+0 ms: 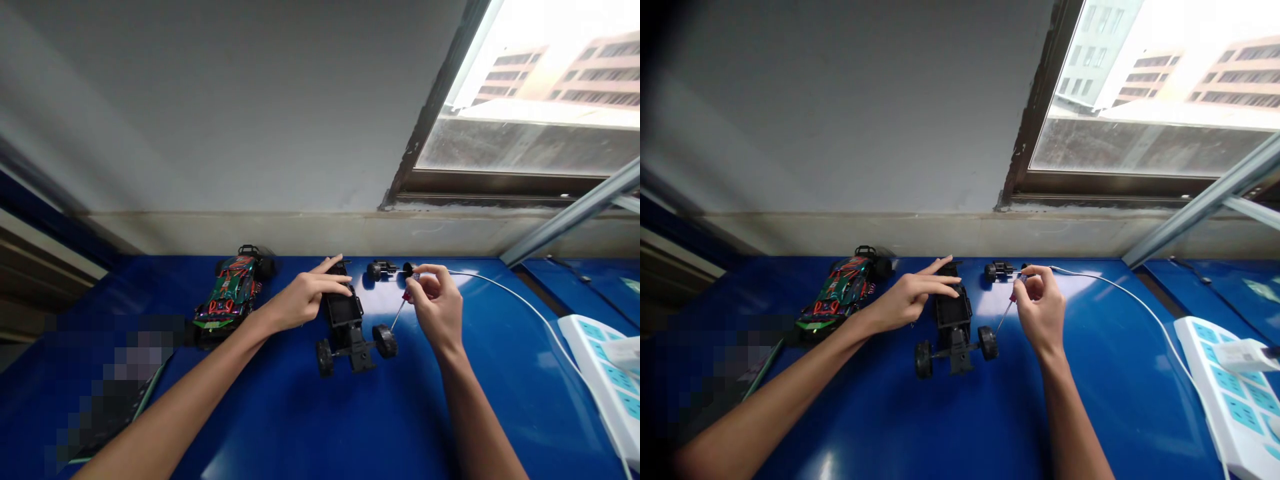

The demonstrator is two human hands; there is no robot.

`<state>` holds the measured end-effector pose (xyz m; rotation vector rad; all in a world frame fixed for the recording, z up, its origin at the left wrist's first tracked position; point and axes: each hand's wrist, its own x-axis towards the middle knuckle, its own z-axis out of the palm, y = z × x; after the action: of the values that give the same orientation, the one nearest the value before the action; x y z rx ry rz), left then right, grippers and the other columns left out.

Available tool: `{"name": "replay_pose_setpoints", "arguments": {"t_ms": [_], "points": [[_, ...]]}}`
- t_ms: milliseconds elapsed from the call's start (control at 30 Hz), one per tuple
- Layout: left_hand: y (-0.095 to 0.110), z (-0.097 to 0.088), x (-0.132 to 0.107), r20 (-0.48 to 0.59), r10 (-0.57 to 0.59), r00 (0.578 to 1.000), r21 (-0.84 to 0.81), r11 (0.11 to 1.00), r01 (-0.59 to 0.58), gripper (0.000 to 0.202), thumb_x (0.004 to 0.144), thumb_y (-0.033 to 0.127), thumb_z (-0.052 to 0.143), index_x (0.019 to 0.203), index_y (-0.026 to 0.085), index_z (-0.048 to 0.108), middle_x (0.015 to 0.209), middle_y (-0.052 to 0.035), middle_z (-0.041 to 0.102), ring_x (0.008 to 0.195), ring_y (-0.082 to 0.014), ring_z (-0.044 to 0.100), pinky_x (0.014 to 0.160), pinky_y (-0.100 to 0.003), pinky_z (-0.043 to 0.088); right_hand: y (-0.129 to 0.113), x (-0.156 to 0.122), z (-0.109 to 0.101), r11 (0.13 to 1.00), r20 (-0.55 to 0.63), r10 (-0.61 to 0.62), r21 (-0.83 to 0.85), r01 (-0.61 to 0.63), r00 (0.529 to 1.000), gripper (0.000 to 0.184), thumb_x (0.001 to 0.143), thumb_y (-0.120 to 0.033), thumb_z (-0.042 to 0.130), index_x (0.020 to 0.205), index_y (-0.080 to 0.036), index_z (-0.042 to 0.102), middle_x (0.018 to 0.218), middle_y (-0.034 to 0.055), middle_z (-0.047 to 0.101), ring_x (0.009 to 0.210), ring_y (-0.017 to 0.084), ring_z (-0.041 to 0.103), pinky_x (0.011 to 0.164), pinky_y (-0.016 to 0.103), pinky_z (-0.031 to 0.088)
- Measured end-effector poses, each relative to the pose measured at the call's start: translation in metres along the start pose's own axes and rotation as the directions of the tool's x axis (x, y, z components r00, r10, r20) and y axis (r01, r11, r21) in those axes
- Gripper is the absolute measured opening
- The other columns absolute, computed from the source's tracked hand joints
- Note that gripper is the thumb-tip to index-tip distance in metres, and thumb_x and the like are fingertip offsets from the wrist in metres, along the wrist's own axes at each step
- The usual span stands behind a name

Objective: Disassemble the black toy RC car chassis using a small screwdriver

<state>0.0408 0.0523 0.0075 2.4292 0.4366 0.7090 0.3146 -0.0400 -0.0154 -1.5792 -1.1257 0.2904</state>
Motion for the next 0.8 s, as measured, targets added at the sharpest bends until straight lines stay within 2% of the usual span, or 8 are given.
{"name": "replay_pose_setpoints", "arguments": {"t_ms": [67,100,167,200,300,567,667,800], "points": [[0.017,0.001,-0.009,-0.188,-0.035,0.982,-0.075,0.997,0.021,0.048,0.095,0.0,0.045,0.118,0.023,0.08,0.134,-0.0068,0.078,0.153,-0.027,0.052,0.128,-0.06,0.042,-0.004,-0.003,0.001,0.999,-0.085,-0.041,0.024,0.043,0.996,0.023,0.087,-0.035,0.071,0.104,-0.022,0.064,0.069,-0.0033,0.068,0.06,0.018,0.069,0.057,0.029,0.053],[0.027,0.001,-0.013,-0.156,-0.075,0.985,-0.106,0.993,0.058,0.04,0.102,0.01,0.048,0.126,0.023,0.077,0.135,-0.0066,0.078,0.151,-0.0275,0.055,0.126,-0.059,0.046,-0.006,-0.004,0.002,0.997,-0.133,-0.062,0.029,0.066,0.989,0.024,0.086,-0.034,0.073,0.104,-0.022,0.064,0.07,-0.0036,0.068,0.061,0.017,0.069,0.058,0.029,0.053],[0.046,0.004,-0.023,0.052,-0.137,0.989,-0.054,0.989,0.14,0.031,0.106,0.032,0.057,0.132,0.028,0.075,0.138,-0.0048,0.076,0.156,-0.0313,0.047,0.125,-0.061,0.045,-0.01,-0.006,0.002,0.993,-0.217,-0.102,0.038,0.113,0.971,0.025,0.085,-0.031,0.076,0.104,-0.021,0.064,0.071,-0.0048,0.066,0.061,0.016,0.069,0.06,0.029,0.054],[0.053,0.006,-0.027,0.094,-0.172,0.981,-0.004,0.985,0.173,0.034,0.102,0.045,0.066,0.129,0.027,0.076,0.142,-0.0066,0.074,0.161,-0.036,0.037,0.125,-0.065,0.043,-0.012,-0.006,0.002,0.99,-0.249,-0.12,0.045,0.136,0.961,0.025,0.085,-0.03,0.077,0.105,-0.021,0.064,0.071,-0.0053,0.065,0.061,0.015,0.069,0.061,0.028,0.055],[0.061,0.02,-0.037,0.105,-0.21,0.972,0.075,0.976,0.203,0.091,0.07,0.069,0.09,0.143,0.022,0.065,0.16,-0.0175,0.058,0.164,-0.0468,0.023,0.123,-0.074,0.039,-0.017,-0.007,0.003,0.975,-0.331,-0.173,0.075,0.209,0.927,0.025,0.087,-0.03,0.076,0.106,-0.02,0.063,0.07,-0.0067,0.061,0.06,0.015,0.069,0.058,0.027,0.055],[0.056,0.048,-0.039,0.009,-0.203,0.979,0.102,0.974,0.201,0.099,0.059,0.072,0.094,0.139,0.022,0.062,0.162,-0.0198,0.052,0.163,-0.0542,0.018,0.124,-0.081,0.028,-0.038,-0.017,0.012,0.892,-0.508,-0.373,0.033,0.451,0.776,0.024,0.087,-0.019,0.078,0.107,-0.02,0.065,0.089,-0.003,0.064,0.063,0.011,0.068,0.054,0.025,0.054],[0.058,0.048,-0.037,-0.023,-0.211,0.977,0.12,0.97,0.212,0.094,0.06,0.068,0.094,0.135,0.02,0.063,0.155,-0.0189,0.055,0.16,-0.053,0.028,0.129,-0.078,0.022,-0.042,-0.023,0.016,0.852,-0.505,-0.459,-0.015,0.524,0.731,0.028,0.082,-0.015,0.081,0.106,-0.02,0.067,0.089,-0.0025,0.066,0.062,0.012,0.069,0.052,0.025,0.056],[0.055,0.044,-0.037,-0.075,-0.195,0.978,0.148,0.968,0.205,0.071,0.071,0.046,0.092,0.132,0.02,0.065,0.132,-0.0134,0.068,0.152,-0.0447,0.044,0.134,-0.071,0.019,-0.045,-0.028,0.019,0.803,-0.516,-0.539,-0.077,0.591,0.666,0.035,0.073,-0.014,0.089,0.101,-0.02,0.07,0.091,-0.001,0.067,0.061,0.012,0.069,0.051,0.025,0.057]]}}
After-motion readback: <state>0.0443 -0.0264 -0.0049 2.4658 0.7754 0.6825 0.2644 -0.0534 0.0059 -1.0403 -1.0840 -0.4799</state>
